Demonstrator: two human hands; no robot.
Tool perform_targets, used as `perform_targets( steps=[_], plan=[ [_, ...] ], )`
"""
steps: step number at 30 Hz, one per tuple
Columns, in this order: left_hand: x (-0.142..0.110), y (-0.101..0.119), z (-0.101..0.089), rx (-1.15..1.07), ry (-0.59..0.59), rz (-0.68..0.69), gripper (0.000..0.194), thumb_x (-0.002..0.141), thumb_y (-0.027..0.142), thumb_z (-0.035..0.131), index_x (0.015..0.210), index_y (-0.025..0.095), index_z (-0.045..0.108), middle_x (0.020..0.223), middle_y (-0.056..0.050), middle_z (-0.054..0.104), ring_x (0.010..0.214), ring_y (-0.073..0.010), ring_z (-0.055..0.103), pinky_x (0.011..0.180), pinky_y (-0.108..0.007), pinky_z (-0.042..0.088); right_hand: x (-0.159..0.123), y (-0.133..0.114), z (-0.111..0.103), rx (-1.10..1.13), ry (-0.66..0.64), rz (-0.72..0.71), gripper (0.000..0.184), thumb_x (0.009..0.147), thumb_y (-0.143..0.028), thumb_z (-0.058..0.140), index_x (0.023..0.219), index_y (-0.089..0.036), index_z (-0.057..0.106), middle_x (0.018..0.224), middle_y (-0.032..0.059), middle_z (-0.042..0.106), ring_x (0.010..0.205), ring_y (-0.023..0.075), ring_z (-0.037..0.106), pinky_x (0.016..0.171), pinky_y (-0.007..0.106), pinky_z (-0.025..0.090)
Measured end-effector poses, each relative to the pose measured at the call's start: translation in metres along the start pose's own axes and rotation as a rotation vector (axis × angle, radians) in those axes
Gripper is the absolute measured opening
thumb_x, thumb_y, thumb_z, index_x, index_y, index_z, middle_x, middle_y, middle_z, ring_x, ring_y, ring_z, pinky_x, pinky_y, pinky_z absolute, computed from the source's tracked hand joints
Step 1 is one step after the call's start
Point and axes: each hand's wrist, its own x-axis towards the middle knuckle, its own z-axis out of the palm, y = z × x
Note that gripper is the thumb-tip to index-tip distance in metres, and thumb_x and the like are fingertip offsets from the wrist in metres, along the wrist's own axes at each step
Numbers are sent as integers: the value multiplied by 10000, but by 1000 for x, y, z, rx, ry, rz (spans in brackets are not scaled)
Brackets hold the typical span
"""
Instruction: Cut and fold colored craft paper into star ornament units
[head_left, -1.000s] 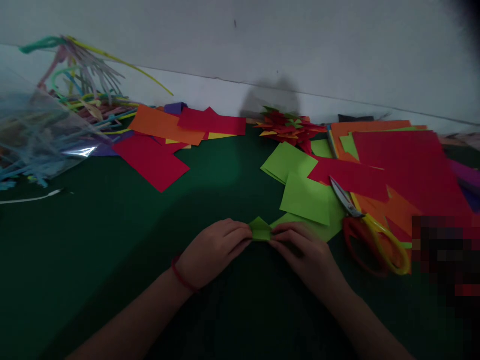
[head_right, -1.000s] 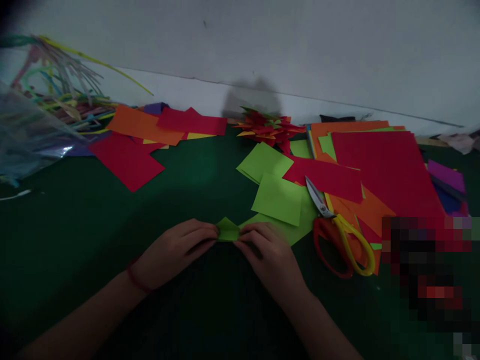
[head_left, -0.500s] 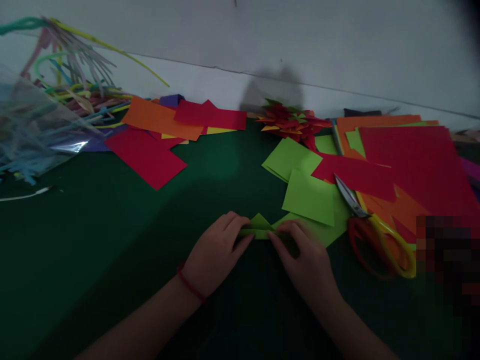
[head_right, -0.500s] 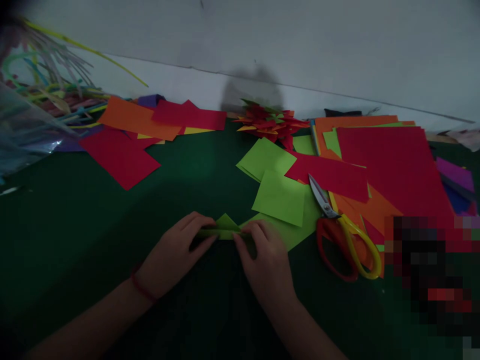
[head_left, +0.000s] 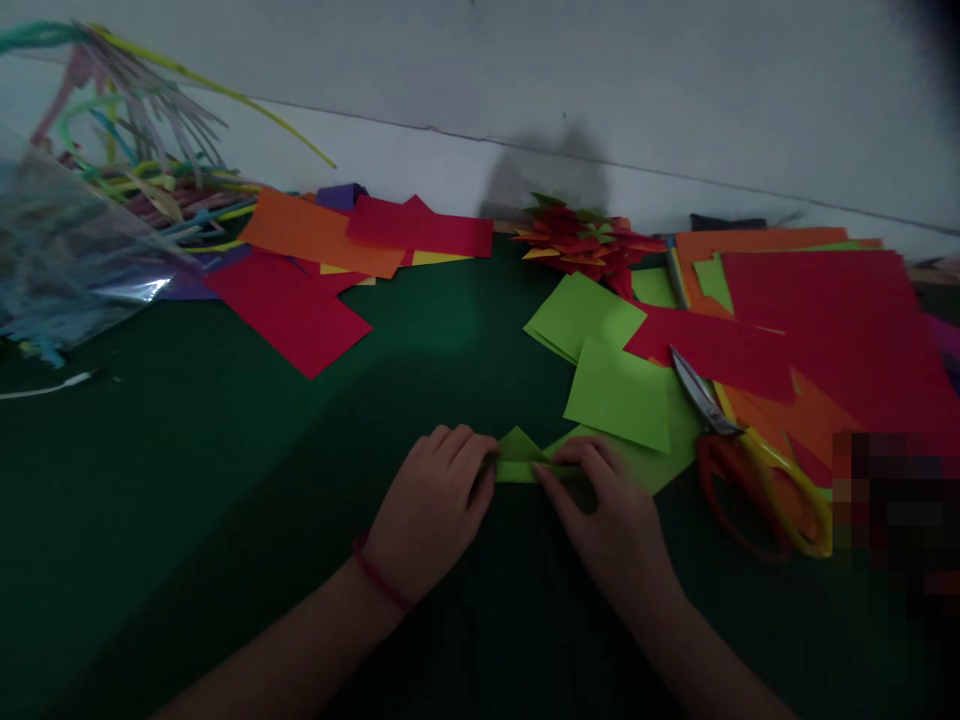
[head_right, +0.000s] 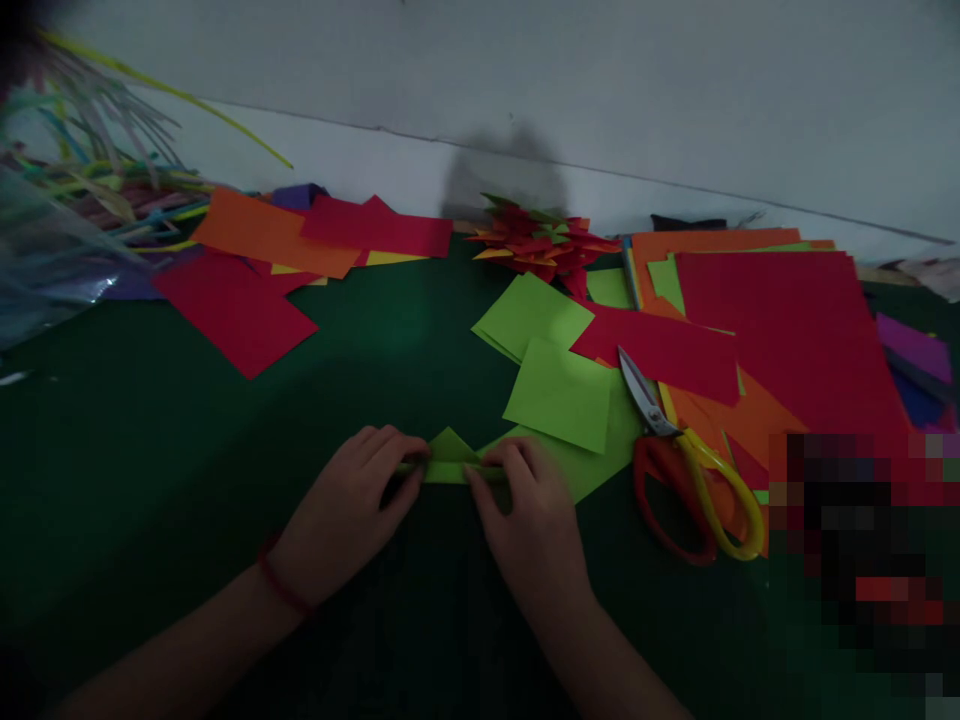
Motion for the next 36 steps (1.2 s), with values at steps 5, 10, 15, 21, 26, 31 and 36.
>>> perform_targets(
  steps=[5,10,15,21,26,31,36],
  plan=[
    [1,0,1,7,-12,-9,143,857,151,409,947,161,519,907,-39,548,824,-171,491,720,-337,426,0,-1,0,13,3,-4,49,809,-228,538,820,-183,521,855,39,532,803,166,527,705,308,441],
    [2,0,1,17,-20,-4,129,861,160,402,923,157,515,888,-37,544,815,-171,485,718,-335,414,-1,-2,2,-12,21,-2,47,809,-225,536,827,-184,521,863,44,536,802,171,529,706,317,444],
    [2,1,1,86,-16,2,147,869,168,398,945,159,524,886,-39,552,802,-171,491,692,-327,405,-1,-2,4,-21,34,-27,44,816,-228,520,820,-185,526,872,55,542,819,181,538,704,326,450],
    [-5,13,1,298,105,35,160,860,147,421,939,174,558,989,-64,559,912,-207,490,766,-375,374,-1,-3,5,-69,24,-69,63,825,-221,500,867,-182,526,878,76,536,819,206,542,697,359,451],
    [-8,19,4,354,64,132,261,854,81,386,1061,163,521,993,-68,563,859,-199,508,717,-362,392,-2,-3,6,-128,13,-130,108,838,-206,473,931,-178,520,916,96,534,838,224,528,702,392,447],
    [-1,16,8,172,-24,58,188,851,153,408,1004,133,517,940,-72,531,839,-188,505,698,-332,423,-3,-4,6,-171,13,-129,132,825,-214,485,943,-166,522,921,100,538,847,223,525,717,383,446],
    [-1,18,8,160,14,7,149,830,209,445,925,136,535,903,-71,528,809,-199,499,680,-349,415,-3,-5,6,-200,35,-121,214,791,-259,530,973,-145,520,925,109,526,851,231,517,721,388,452]
  ],
)
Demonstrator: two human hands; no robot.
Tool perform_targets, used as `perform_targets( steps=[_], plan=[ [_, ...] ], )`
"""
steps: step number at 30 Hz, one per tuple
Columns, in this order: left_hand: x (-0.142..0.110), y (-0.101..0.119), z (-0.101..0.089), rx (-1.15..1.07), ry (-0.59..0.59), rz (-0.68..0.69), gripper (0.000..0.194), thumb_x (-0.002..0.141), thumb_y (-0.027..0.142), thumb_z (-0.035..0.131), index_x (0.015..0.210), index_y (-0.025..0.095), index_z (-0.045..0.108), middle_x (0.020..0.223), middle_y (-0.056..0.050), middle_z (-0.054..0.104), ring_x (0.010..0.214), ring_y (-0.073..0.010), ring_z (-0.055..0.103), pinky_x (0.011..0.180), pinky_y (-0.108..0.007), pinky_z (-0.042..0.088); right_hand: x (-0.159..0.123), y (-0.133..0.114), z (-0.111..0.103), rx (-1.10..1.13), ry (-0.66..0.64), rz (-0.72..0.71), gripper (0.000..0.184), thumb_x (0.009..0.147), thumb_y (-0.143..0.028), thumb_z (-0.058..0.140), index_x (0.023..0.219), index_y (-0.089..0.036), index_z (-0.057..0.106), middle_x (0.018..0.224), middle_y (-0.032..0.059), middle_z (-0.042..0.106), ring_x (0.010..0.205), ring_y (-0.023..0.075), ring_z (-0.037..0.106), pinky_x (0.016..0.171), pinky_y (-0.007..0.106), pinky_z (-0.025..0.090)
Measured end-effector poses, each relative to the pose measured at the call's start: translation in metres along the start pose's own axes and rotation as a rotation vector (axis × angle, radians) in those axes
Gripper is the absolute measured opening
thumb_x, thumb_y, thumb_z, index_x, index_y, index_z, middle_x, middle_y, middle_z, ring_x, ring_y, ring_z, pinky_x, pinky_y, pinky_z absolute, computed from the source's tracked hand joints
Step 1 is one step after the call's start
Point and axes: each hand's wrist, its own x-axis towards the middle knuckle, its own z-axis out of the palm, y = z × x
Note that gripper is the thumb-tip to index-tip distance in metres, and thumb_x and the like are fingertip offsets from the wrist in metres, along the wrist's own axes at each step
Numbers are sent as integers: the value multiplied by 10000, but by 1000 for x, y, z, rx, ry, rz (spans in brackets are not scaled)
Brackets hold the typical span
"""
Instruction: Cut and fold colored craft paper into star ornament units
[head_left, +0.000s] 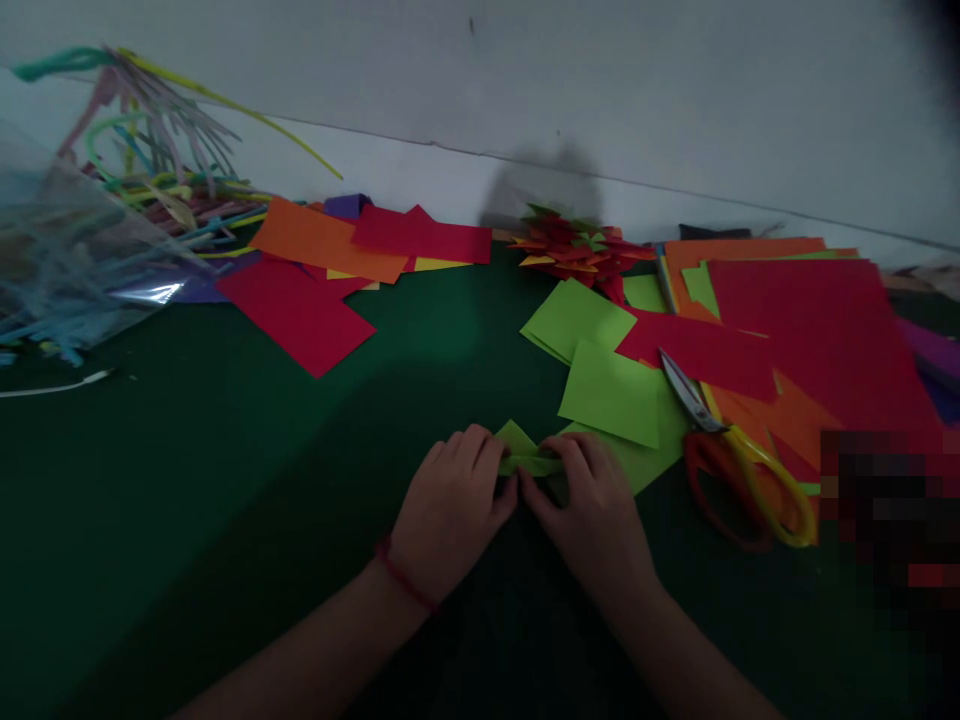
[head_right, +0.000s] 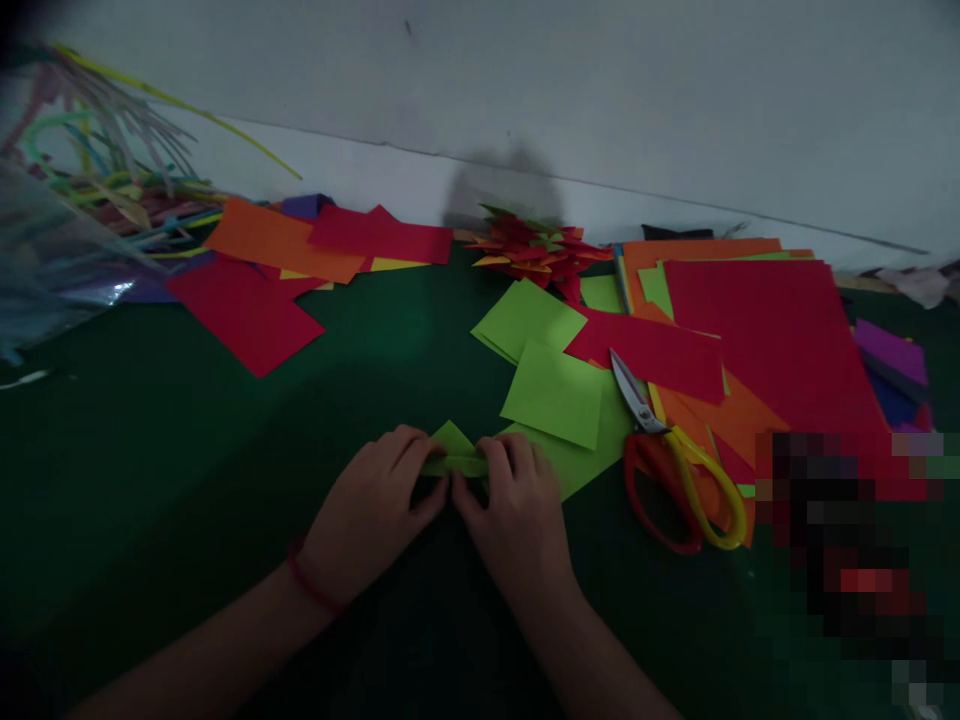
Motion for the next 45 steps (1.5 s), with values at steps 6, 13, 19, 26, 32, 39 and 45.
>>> perform_targets(
  steps=[6,13,19,26,32,39,45],
  plan=[
    [-4,2,-5,58,72,-10,203,820,107,435,977,159,553,946,-73,559,908,-219,496,808,-413,373,1,-1,-2,22,-1,-13,207,772,-170,501,979,-160,505,929,112,517,884,247,508,724,402,449],
    [-7,-5,-7,25,-19,12,351,807,7,369,1087,164,512,1030,-74,534,977,-209,480,829,-393,409,0,4,-7,-1,-16,-3,253,749,-89,468,975,-190,521,1009,110,523,963,261,501,772,438,435],
    [-10,-10,-8,-35,-15,30,347,807,4,389,1096,161,502,1060,-68,534,998,-194,486,854,-376,425,-1,7,-8,-22,-51,10,281,740,-52,461,975,-191,530,1037,100,519,998,253,481,818,439,412],
    [-15,-10,-14,71,5,171,296,839,60,397,1069,178,543,1078,-73,559,1008,-203,516,898,-414,417,-2,10,-8,42,-10,-16,264,758,-56,449,959,-203,536,1003,85,529,951,233,498,798,416,419],
    [-25,3,-18,173,-65,188,365,817,50,404,1158,136,501,1095,-99,565,1039,-237,520,964,-465,374,-1,7,-10,78,-4,9,219,815,-166,484,1024,-199,540,970,84,551,921,227,519,794,402,420],
    [-23,-1,-12,168,-65,229,339,845,72,387,1157,125,509,1127,-104,563,1080,-224,504,988,-437,367,-3,7,-9,111,-70,43,74,814,-226,529,865,-192,572,823,43,571,794,189,536,706,339,426],
    [-22,-6,-12,104,165,197,373,841,78,439,1199,174,478,1242,-106,489,1183,-224,420,1004,-426,349,-5,7,-14,208,-33,117,47,810,-241,527,795,-198,539,723,7,563,661,151,532,608,292,427]
  ],
)
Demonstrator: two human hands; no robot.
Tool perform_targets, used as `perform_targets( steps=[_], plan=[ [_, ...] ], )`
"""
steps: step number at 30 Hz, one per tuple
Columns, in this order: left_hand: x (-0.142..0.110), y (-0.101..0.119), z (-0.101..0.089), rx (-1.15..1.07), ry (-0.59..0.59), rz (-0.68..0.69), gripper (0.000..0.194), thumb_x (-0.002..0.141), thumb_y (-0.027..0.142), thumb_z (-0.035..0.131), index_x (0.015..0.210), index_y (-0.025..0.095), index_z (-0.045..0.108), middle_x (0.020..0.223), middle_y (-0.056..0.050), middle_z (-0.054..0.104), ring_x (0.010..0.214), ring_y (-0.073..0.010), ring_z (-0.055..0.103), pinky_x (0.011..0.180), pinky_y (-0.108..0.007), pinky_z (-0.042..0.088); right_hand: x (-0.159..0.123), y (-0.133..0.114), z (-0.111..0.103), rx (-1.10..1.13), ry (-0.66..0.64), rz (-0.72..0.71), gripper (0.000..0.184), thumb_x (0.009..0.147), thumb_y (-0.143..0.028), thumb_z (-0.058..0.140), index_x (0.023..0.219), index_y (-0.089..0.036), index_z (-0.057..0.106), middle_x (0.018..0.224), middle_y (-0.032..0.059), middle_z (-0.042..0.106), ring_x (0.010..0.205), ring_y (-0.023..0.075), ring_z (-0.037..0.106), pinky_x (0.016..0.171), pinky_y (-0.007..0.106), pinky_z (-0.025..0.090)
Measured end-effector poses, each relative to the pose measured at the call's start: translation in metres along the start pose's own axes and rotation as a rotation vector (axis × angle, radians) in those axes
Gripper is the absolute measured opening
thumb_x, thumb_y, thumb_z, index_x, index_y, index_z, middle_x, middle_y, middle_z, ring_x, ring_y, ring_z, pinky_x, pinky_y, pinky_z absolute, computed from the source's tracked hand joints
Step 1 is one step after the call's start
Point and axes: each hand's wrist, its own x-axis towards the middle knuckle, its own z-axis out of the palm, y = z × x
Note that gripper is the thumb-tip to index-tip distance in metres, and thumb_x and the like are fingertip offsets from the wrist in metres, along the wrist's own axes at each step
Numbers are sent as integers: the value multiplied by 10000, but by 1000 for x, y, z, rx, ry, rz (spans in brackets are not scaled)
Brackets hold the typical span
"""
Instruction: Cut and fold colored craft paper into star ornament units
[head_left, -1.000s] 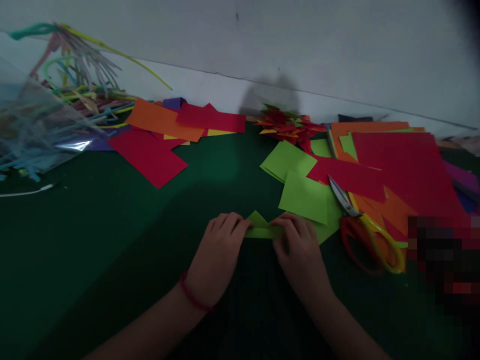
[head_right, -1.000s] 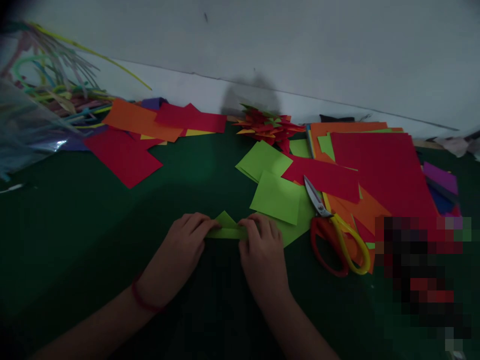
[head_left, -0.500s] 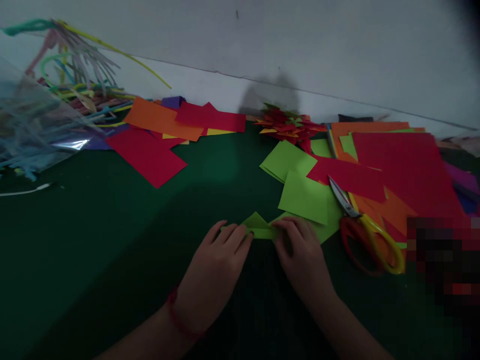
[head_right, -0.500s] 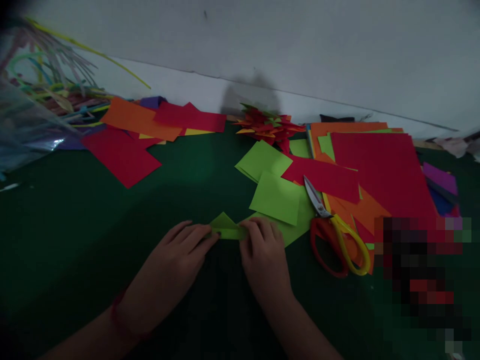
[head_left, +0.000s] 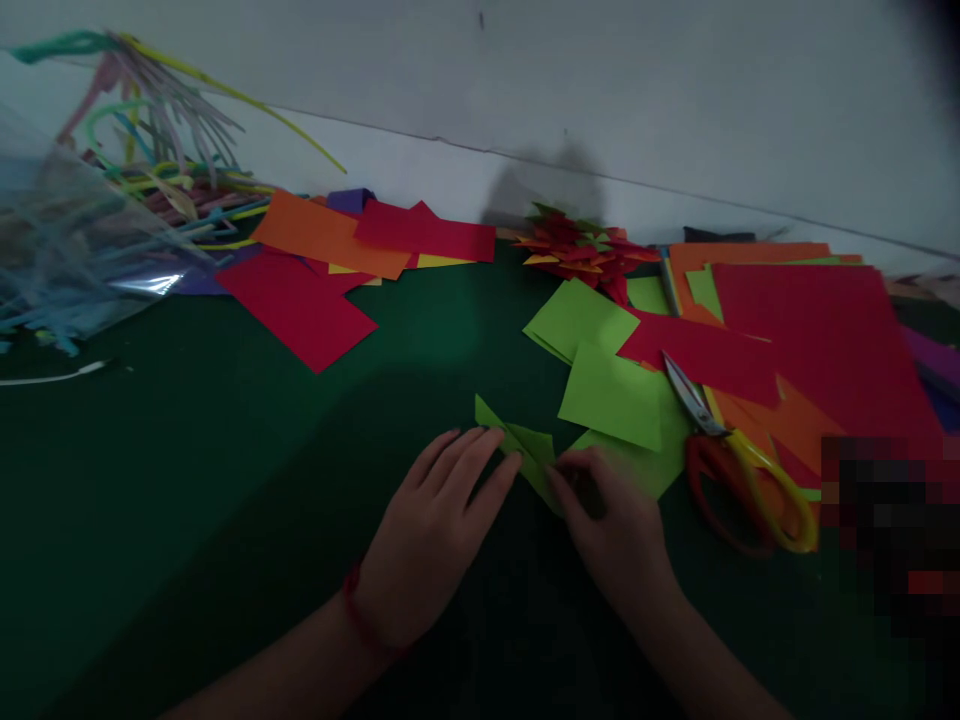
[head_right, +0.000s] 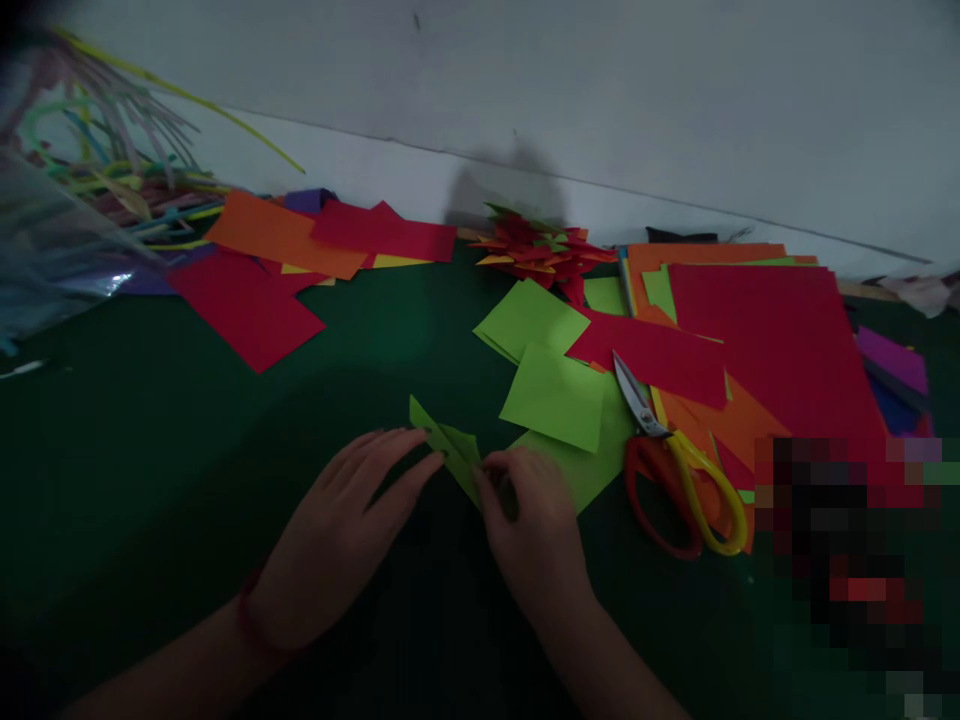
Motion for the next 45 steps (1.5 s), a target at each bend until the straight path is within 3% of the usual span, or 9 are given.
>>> perform_targets(
  steps=[4,8,14,19,24,28,33,39,45],
  plan=[
    [0,2,1,-197,81,-145,315,829,132,494,1138,192,500,1108,-83,569,1050,-205,525,905,-387,446,0,-3,-4,175,17,98,57,811,-264,531,815,-207,530,716,-3,579,648,138,558,583,260,450],
    [4,5,6,-770,81,-543,213,810,240,541,1011,200,485,941,-41,623,874,-169,615,759,-329,534,0,-4,-3,407,-55,167,60,809,-266,546,842,-220,527,734,-13,597,680,125,590,593,228,480],
    [16,2,2,-1403,72,-836,558,756,205,604,1237,219,321,847,-24,659,762,-167,652,679,-314,561,-2,-5,-5,475,-160,159,73,812,-269,551,880,-241,554,770,-9,615,701,125,601,594,220,488],
    [20,-3,-3,-1414,80,-864,661,745,184,607,1320,246,286,812,-12,657,710,-148,647,656,-285,559,0,4,-10,409,-114,26,279,871,-189,442,1119,-301,505,900,-3,642,783,116,614,687,237,503],
    [19,-8,-1,-1477,14,-862,704,751,178,593,1350,225,225,819,-22,650,695,-140,638,643,-281,551,5,17,-16,157,-125,-369,361,834,-95,467,1102,-309,577,1171,38,530,998,166,542,791,302,477],
    [18,-8,1,-1472,-67,-794,707,757,167,582,1359,233,217,797,-6,638,682,-124,627,641,-257,543,4,18,-19,9,-84,-504,318,789,-103,560,1029,-299,633,1079,49,545,935,170,530,752,308,465],
    [17,-6,1,-1423,-22,-750,650,791,168,530,1354,276,225,839,-5,646,736,-140,642,679,-284,555,4,12,-17,-21,-6,-481,259,767,-102,595,960,-261,661,888,44,579,830,160,533,686,295,457],
    [13,-4,4,-1268,-106,-538,242,792,106,498,993,193,601,1113,-39,601,926,-148,614,833,-284,513,4,14,-16,-15,117,-405,269,756,-106,614,957,-281,657,837,26,573,759,144,521,648,287,439],
    [11,4,7,-1026,-14,-412,422,760,118,579,1153,252,502,1093,-4,611,971,-131,591,873,-276,488,1,11,-16,-109,147,-453,321,738,-82,629,982,-290,651,797,20,576,720,141,497,628,292,418]
  ],
)
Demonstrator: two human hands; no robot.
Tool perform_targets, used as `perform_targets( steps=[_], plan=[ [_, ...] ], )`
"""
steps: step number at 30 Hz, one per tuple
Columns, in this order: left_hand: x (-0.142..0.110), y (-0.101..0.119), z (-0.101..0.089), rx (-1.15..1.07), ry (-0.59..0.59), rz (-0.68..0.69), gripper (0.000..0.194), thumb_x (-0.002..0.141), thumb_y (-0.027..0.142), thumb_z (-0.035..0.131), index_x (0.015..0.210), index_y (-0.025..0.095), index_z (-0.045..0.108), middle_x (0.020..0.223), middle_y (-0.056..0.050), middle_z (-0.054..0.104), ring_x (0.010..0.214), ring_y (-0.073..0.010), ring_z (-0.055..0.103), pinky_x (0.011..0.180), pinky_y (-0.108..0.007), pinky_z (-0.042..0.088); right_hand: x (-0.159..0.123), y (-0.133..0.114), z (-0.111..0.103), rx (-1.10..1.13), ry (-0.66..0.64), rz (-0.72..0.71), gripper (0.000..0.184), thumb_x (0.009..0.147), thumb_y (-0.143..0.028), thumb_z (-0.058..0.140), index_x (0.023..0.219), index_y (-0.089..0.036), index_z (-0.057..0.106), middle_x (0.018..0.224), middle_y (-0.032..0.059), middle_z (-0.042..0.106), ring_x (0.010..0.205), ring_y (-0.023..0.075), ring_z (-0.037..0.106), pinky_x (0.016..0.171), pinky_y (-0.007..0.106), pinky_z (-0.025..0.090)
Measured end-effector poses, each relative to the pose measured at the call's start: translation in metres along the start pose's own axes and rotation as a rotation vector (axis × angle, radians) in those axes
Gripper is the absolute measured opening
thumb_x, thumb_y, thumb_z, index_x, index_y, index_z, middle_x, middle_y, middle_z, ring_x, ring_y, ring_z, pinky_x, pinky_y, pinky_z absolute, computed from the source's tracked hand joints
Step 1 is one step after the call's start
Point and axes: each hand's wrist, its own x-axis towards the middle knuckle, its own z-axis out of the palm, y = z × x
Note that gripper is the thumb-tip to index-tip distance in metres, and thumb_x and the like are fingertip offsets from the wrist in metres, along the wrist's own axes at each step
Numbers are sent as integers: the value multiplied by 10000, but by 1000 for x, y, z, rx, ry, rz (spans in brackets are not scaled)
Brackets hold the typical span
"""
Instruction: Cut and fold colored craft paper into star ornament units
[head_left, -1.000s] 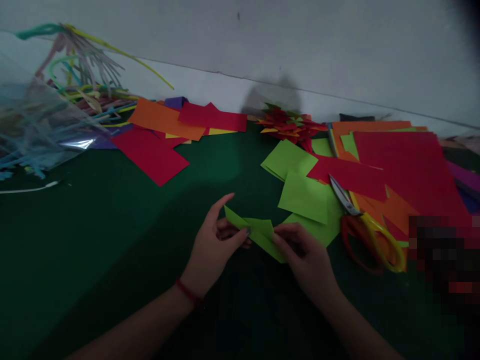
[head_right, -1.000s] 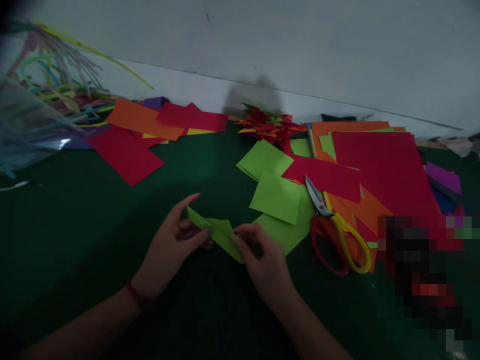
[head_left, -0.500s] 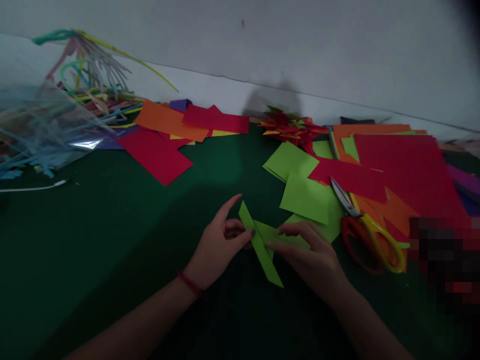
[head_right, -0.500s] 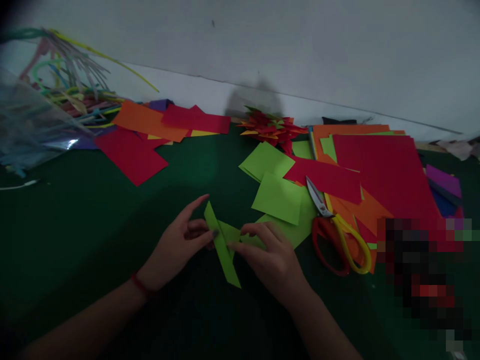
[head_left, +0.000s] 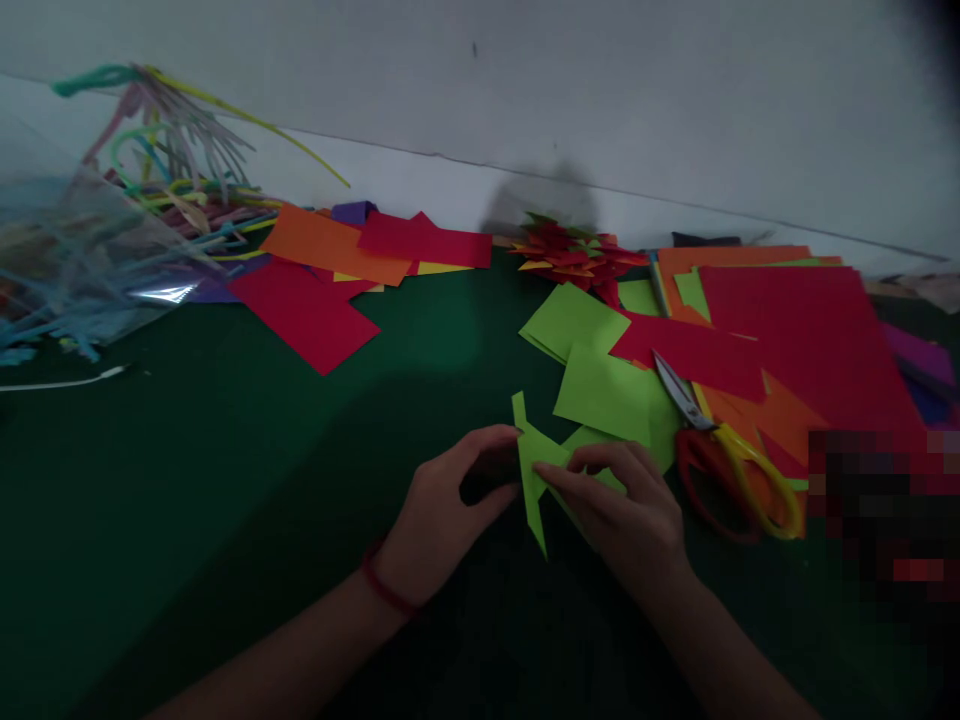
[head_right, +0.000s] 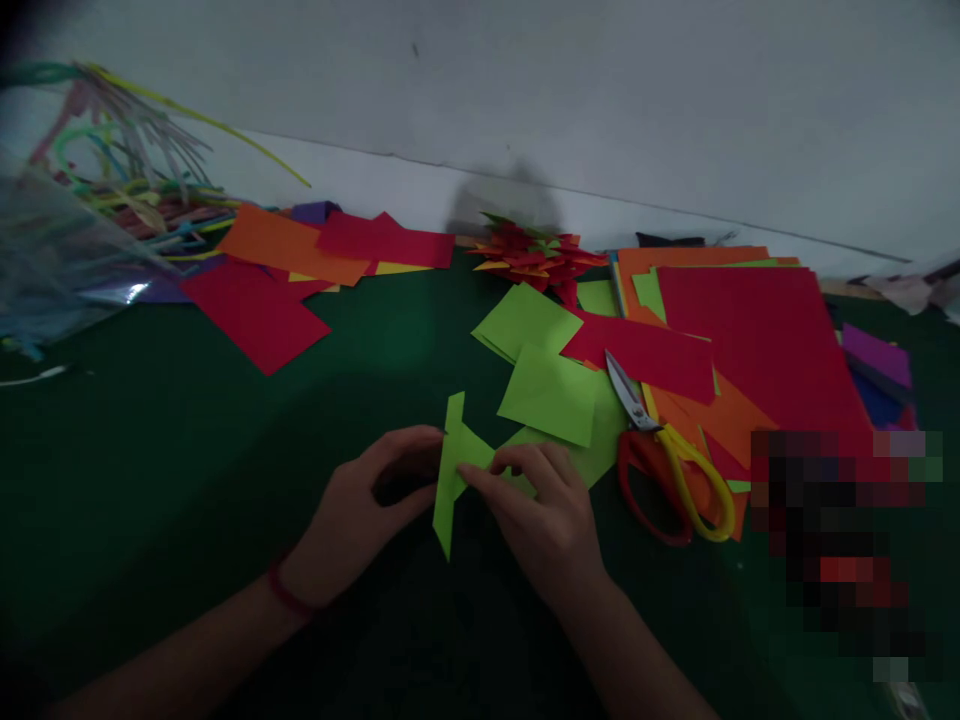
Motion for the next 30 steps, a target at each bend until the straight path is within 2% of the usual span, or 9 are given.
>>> perform_targets(
  steps=[5,7,10,13,15,18,22,25,30],
  plan=[
    [0,-4,-6,263,29,151,247,778,109,560,971,249,626,1052,16,633,981,-121,584,916,-252,443,-1,-7,3,124,-50,28,320,760,-98,600,1012,-294,623,845,18,585,755,145,529,651,293,444],
    [1,-5,-9,286,37,148,222,783,123,559,947,248,641,1047,19,642,971,-122,591,907,-246,445,1,-7,2,281,-68,179,302,781,-131,574,1050,-267,587,898,29,585,808,154,554,704,304,472],
    [3,-5,-13,253,10,135,231,789,134,555,958,262,645,1063,28,642,983,-123,590,902,-240,445,5,-5,0,589,-54,518,218,846,-219,484,1053,-235,552,945,45,594,853,162,582,717,310,509],
    [3,-3,-12,207,-67,153,226,792,142,553,963,262,642,1058,25,645,990,-123,587,903,-244,445,9,-2,-2,871,-109,758,223,882,-320,412,994,-226,581,877,38,620,776,151,613,618,275,541],
    [3,-3,-10,201,-142,190,243,789,143,556,986,262,634,1065,15,639,985,-125,586,897,-254,451,12,-3,-1,978,-216,844,208,835,-362,494,942,-222,604,801,21,629,666,138,619,537,252,544],
    [2,-3,-7,242,-197,278,258,796,156,545,1011,271,628,1084,-16,614,989,-141,572,871,-284,469,13,-6,2,1058,-283,919,179,744,-358,617,848,-213,622,708,-5,634,559,119,605,449,215,521],
    [0,-1,-5,355,-106,394,237,800,162,543,982,274,647,1095,-55,556,1032,-172,520,866,-331,464,10,-8,7,1104,-178,970,137,699,-322,669,775,-211,642,709,-14,664,630,117,631,552,206,524],
    [-1,0,-6,382,-25,425,218,790,167,563,955,278,654,1089,-57,517,1033,-173,503,860,-331,463,9,-9,10,1131,-96,1035,140,672,-312,695,763,-219,642,706,-15,676,621,120,634,550,210,512],
    [0,0,-9,445,-22,471,231,788,165,567,969,286,646,1096,-51,498,1032,-169,499,857,-318,461,10,-12,8,1155,-30,1075,177,653,-324,707,758,-210,622,693,2,679,640,149,646,590,255,523]
  ],
)
